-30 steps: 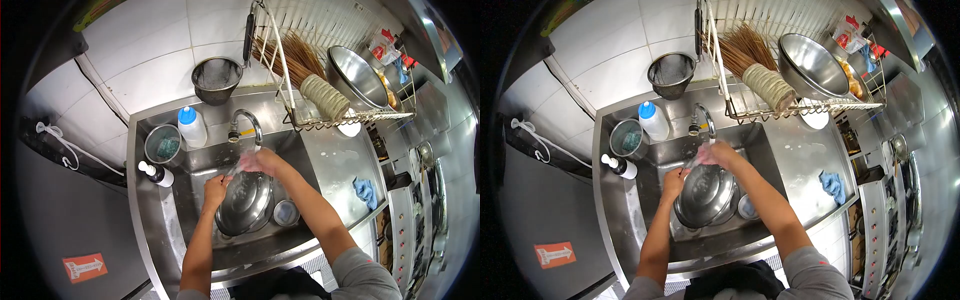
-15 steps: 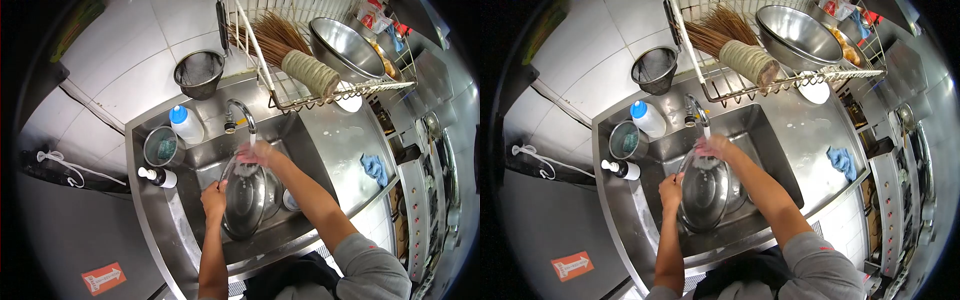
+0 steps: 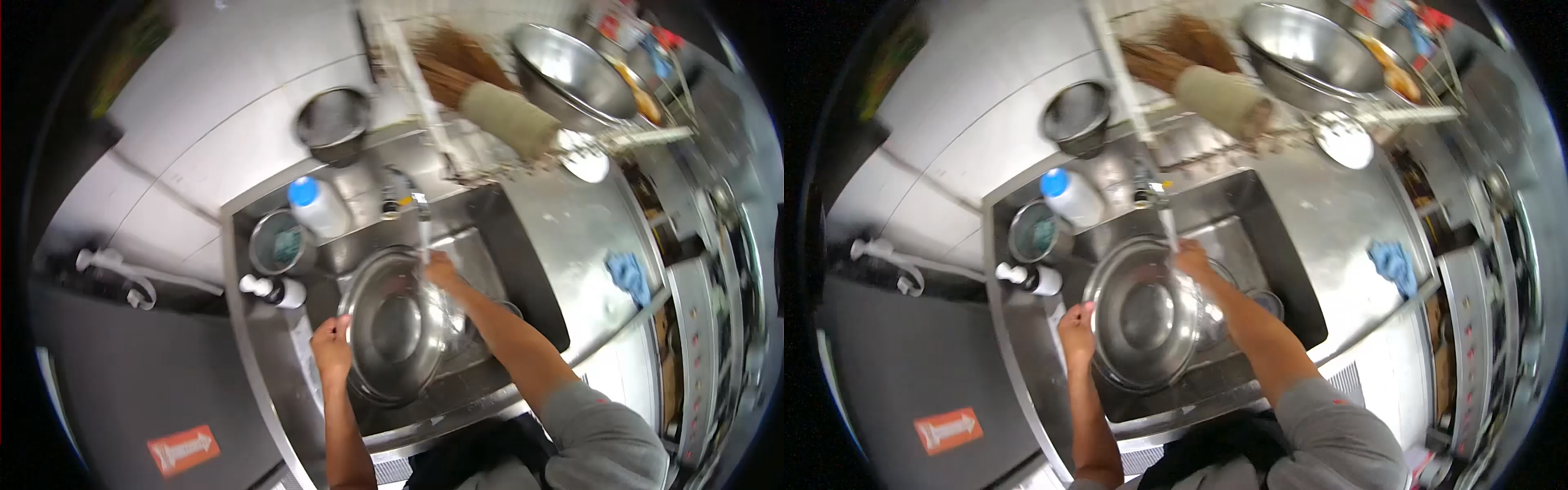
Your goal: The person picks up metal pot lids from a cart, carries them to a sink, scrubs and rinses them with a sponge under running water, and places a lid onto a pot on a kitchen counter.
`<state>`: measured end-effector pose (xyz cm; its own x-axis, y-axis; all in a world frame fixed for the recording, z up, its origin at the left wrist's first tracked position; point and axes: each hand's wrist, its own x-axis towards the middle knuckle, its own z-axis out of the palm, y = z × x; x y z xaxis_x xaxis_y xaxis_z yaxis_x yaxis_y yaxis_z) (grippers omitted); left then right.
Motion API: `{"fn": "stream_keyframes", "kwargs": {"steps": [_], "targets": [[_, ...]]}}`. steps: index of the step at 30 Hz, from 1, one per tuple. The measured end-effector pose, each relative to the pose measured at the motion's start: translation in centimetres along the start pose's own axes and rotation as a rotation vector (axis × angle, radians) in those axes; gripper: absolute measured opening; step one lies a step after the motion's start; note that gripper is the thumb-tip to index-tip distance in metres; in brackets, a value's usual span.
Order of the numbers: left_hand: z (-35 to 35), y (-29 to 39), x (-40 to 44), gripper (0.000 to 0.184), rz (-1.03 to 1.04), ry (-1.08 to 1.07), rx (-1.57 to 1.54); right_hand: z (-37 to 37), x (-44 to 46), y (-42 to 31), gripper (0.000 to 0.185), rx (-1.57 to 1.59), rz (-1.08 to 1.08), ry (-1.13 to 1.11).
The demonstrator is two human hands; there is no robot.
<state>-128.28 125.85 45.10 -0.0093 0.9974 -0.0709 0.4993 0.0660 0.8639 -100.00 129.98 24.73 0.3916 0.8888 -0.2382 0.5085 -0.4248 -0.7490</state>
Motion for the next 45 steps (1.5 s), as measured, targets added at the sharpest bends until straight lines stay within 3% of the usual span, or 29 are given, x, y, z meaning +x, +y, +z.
{"fn": "stream_keyframes", "kwargs": {"steps": [2, 3, 4, 7, 8, 11, 14, 15, 16, 17, 18, 19, 20, 21, 22, 23, 24, 25, 27, 31, 33, 36, 38, 39, 40, 41, 42, 44, 45], "targets": [[-0.8, -1.0, 0.3, 0.04, 0.016, 0.015, -0.025, 0.6, 1.3, 4.3, 0.04, 0.378, 0.203, -0.217], [-1.0, -1.7, 0.5, 0.042, 0.015, 0.012, -0.028, -2.1, -0.6, 2.2, 0.04, 0.304, 0.003, -0.129], [-1.1, -2.5, 0.8, 0.042, -0.003, 0.034, -0.03, -3.4, 0.0, 2.9, 0.037, 0.162, -0.014, -0.167], [-0.2, -4.3, 1.7, 0.043, -0.132, -0.069, -0.104, -8.7, -1.7, -0.6, 0.034, 0.122, 0.045, -0.242], [0.3, -4.6, 2.0, 0.044, -0.168, -0.081, -0.189, -9.7, -2.3, -1.0, 0.028, 0.06, -0.075, -0.161], [1.9, -7.9, 3.3, 0.044, -0.229, -0.116, -0.21, -9.0, -0.1, 3.5, 0.022, 0.207, -0.133, -0.163], [2.7, -7.4, 2.9, 0.042, -0.292, -0.081, -0.234, -11.4, -0.3, 2.8, 0.023, 0.216, 0.039, -0.254], [3.6, -9.5, 3.3, 0.039, -0.245, -0.039, -0.181, -11.9, -1.2, 1.9, 0.023, 0.354, -0.074, -0.204], [6.2, -14.8, 4.3, 0.04, -0.239, 0.027, -0.024, -12.3, -2.1, 0.8, 0.027, 0.245, -0.169, -0.093], [5.4, -11.1, 3.8, 0.042, -0.368, -0.042, 0.071, -13.1, -1.3, 1.8, 0.034, 0.164, -0.26, -0.14], [5.5, -9.5, 3.5, 0.044, -0.361, -0.005, 0.048, -13.0, -0.1, 3.2, 0.037, 0.017, -0.402, -0.073], [5.9, -8.6, 3.7, 0.043, -0.453, 0.0, 0.036, -13.2, -1.8, 0.5, 0.038, 0.22, -0.326, -0.063], [7.2, -9.7, 4.1, 0.042, -0.346, 0.059, 0.019, -13.0, 1.8, 4.9, 0.038, 0.078, -0.497, -0.065], [7.4, -8.6, 4.2, 0.043, -0.336, 0.142, -0.007, -14.6, 1.7, 2.7, 0.027, -0.003, -0.348, -0.204], [7.1, -7.1, 4.6, 0.044, -0.24, 0.183, -0.07, -13.3, 0.0, -0.1, 0.031, 0.079, -0.525, -0.012], [5.7, -4.8, 5.0, 0.041, -0.189, 0.13, 0.037, -13.7, -0.4, -2.8, 0.031, -0.193, -0.811, -0.007], [5.7, -3.4, 5.7, 0.04, -0.06, 0.07, 0.14, -13.9, -2.6, -6.5, 0.025, -0.208, -0.629, -0.081], [5.8, -2.3, 6.1, 0.04, 0.075, -0.005, 0.242, -12.9, -2.9, -7.8, 0.025, -0.206, -0.647, -0.1], [5.1, 1.4, 5.4, 0.042, 0.166, -0.248, 0.37, -11.7, -3.3, -9.6, 0.026, -0.53, -0.762, -0.153], [6.9, 1.5, 3.5, 0.043, 0.199, -0.362, 0.503, -8.7, -3.9, -12.1, 0.018, -0.236, -0.971, -0.256], [9.0, -0.3, 2.5, 0.044, 0.147, -0.27, 0.332, -8.7, -2.9, -11.6, 0.019, -0.16, -0.972, -0.325], [9.5, -1.3, 2.7, 0.041, 0.096, -0.279, 0.266, -9.2, 0.8, -8.5, 0.022, -0.321, -0.933, -0.376], [9.3, -1.7, 3.2, 0.039, 0.15, -0.251, 0.151, -9.2, 4.1, -6.0, 0.024, -0.259, -0.54, -0.501], [7.7, -1.0, 3.2, 0.038, 0.236, -0.242, 0.052, -9.1, 5.7, -4.3, 0.029, -0.825, -0.988, -0.354], [6.7, 0.3, 3.5, 0.037, 0.094, -0.338, 0.11, -9.3, 7.0, -1.8, 0.03, -0.507, -0.738, -0.468], [8.1, -1.1, 4.1, 0.039, 0.062, -0.296, 0.059, -9.7, 5.4, -2.9, 0.031, -0.164, -0.497, -0.51], [8.2, -1.7, 5.0, 0.042, 0.181, -0.327, 0.089, -9.9, 4.1, -4.3, 0.025, -0.141, -0.482, -0.455], [6.5, 0.3, 5.4, 0.047, 0.001, -0.429, 0.155, -11.0, 0.7, -7.8, 0.019, 0.002, -0.383, -0.431], [6.7, 0.3, 5.8, 0.049, 0.007, -0.441, 0.259, -11.6, -0.4, -7.8, 0.021, 0.119, -0.668, -0.342]]}}
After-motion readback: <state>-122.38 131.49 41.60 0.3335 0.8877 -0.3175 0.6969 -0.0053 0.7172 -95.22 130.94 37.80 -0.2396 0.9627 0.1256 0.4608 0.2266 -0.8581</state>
